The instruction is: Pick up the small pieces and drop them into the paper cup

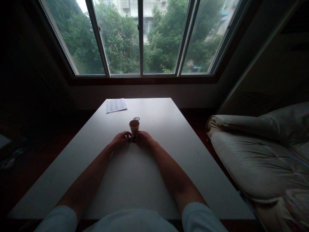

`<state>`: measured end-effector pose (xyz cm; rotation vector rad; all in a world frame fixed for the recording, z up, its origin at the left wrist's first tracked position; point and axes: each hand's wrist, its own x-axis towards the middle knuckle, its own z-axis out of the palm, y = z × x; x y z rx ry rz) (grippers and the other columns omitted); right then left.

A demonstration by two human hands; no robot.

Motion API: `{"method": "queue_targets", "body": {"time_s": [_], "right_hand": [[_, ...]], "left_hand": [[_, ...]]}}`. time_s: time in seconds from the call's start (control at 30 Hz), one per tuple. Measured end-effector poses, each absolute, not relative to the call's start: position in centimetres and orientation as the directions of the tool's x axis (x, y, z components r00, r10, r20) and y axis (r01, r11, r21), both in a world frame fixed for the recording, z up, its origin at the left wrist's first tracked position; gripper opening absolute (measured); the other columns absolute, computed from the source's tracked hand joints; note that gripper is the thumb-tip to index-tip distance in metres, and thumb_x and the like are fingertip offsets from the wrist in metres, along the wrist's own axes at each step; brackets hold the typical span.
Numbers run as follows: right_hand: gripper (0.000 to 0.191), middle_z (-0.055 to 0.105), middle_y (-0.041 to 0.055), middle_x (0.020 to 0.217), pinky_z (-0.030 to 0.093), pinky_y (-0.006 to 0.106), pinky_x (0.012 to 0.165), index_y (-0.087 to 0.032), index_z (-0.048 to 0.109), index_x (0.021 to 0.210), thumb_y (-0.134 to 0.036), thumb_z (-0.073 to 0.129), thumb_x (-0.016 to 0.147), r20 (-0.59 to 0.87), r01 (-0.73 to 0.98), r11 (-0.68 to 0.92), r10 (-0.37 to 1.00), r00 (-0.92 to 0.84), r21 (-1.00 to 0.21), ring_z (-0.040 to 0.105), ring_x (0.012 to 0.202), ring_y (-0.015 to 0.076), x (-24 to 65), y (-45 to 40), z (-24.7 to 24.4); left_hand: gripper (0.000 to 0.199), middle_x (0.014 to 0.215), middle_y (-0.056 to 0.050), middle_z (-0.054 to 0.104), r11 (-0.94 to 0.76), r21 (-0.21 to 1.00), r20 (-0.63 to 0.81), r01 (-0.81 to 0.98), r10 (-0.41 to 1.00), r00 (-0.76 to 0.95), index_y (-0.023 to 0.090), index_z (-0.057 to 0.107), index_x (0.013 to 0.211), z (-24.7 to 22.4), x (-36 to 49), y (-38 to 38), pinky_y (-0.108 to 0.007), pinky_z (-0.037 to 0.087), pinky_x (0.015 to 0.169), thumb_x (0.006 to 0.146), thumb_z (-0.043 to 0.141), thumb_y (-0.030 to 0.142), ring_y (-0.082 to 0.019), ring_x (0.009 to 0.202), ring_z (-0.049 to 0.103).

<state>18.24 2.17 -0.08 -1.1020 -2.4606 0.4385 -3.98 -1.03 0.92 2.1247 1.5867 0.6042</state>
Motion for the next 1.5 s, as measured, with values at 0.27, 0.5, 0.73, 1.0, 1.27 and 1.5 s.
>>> {"method": "queue_targets", "body": {"time_s": [0.27, 0.5, 0.73, 1.0, 1.27, 1.5], "right_hand": [[0.026, 0.071, 0.0051, 0.109, 0.043, 0.024, 0.075, -0.024, 0.072, 0.107, -0.023, 0.065, 0.082, 0.246, 0.602, 0.682, 0.721, -0.648, -0.415, 0.064, 0.090, 0.0184, 18.1, 2.3, -0.1], [0.024, 0.072, 0.0052, 0.102, 0.043, 0.023, 0.072, -0.023, 0.072, 0.105, -0.023, 0.063, 0.082, 0.255, 0.625, 0.634, 0.765, -0.591, -0.455, 0.064, 0.085, 0.0170, 17.7, 2.6, -0.6], [0.024, 0.070, 0.0016, 0.083, 0.041, 0.022, 0.066, -0.018, 0.073, 0.096, -0.017, 0.057, 0.078, 0.319, 0.518, 0.608, 0.777, -0.542, -0.601, 0.058, 0.071, 0.0126, 17.9, 2.9, -1.0], [0.023, 0.069, 0.0018, 0.081, 0.041, 0.021, 0.065, -0.017, 0.071, 0.093, -0.017, 0.056, 0.075, 0.338, 0.490, 0.588, 0.793, -0.507, -0.644, 0.057, 0.070, 0.0123, 17.6, 2.9, -1.5], [0.021, 0.066, 0.0009, 0.076, 0.041, 0.022, 0.063, -0.016, 0.067, 0.090, -0.023, 0.055, 0.075, 0.367, 0.443, 0.536, 0.833, -0.413, -0.719, 0.055, 0.067, 0.0125, 17.2, 2.5, -1.2], [0.013, 0.064, 0.0014, 0.074, 0.044, 0.024, 0.064, -0.019, 0.058, 0.080, -0.029, 0.050, 0.076, 0.448, 0.407, 0.437, 0.891, -0.072, -0.802, 0.054, 0.067, 0.0145, 17.6, 2.6, -0.3]], "left_hand": [[0.020, 0.094, -0.001, 0.070, -0.213, 0.496, 0.150, 0.842, 0.976, 0.158, 0.027, 0.071, 0.102, 0.2, -3.0, -1.1, -0.024, 0.043, 0.069, 0.085, 0.060, 0.028, -0.014, 0.081, 0.061], [0.020, 0.095, -0.001, 0.071, -0.203, 0.487, 0.153, 0.850, 0.977, 0.146, 0.027, 0.071, 0.102, 0.4, -3.0, -1.2, -0.024, 0.043, 0.072, 0.086, 0.058, 0.027, -0.015, 0.083, 0.062], [0.018, 0.096, -0.002, 0.071, -0.194, 0.480, 0.152, 0.856, 0.979, 0.136, 0.027, 0.071, 0.101, 0.4, -2.9, -1.3, -0.024, 0.043, 0.072, 0.087, 0.058, 0.028, -0.015, 0.083, 0.062], [0.019, 0.097, -0.002, 0.071, -0.174, 0.476, 0.138, 0.862, 0.983, 0.122, 0.027, 0.071, 0.102, 0.4, -2.9, -1.2, -0.024, 0.043, 0.072, 0.087, 0.059, 0.030, -0.015, 0.084, 0.062], [0.018, 0.097, -0.002, 0.071, -0.184, 0.466, 0.148, 0.865, 0.981, 0.129, 0.027, 0.071, 0.101, 0.6, -2.9, -1.4, -0.024, 0.043, 0.071, 0.088, 0.059, 0.030, -0.015, 0.084, 0.063], [0.019, 0.094, -0.003, 0.071, -0.196, 0.486, 0.162, 0.852, 0.978, 0.133, 0.027, 0.072, 0.102, 0.4, -2.9, -1.3, -0.026, 0.044, 0.072, 0.089, 0.059, 0.033, -0.016, 0.082, 0.063]]}}
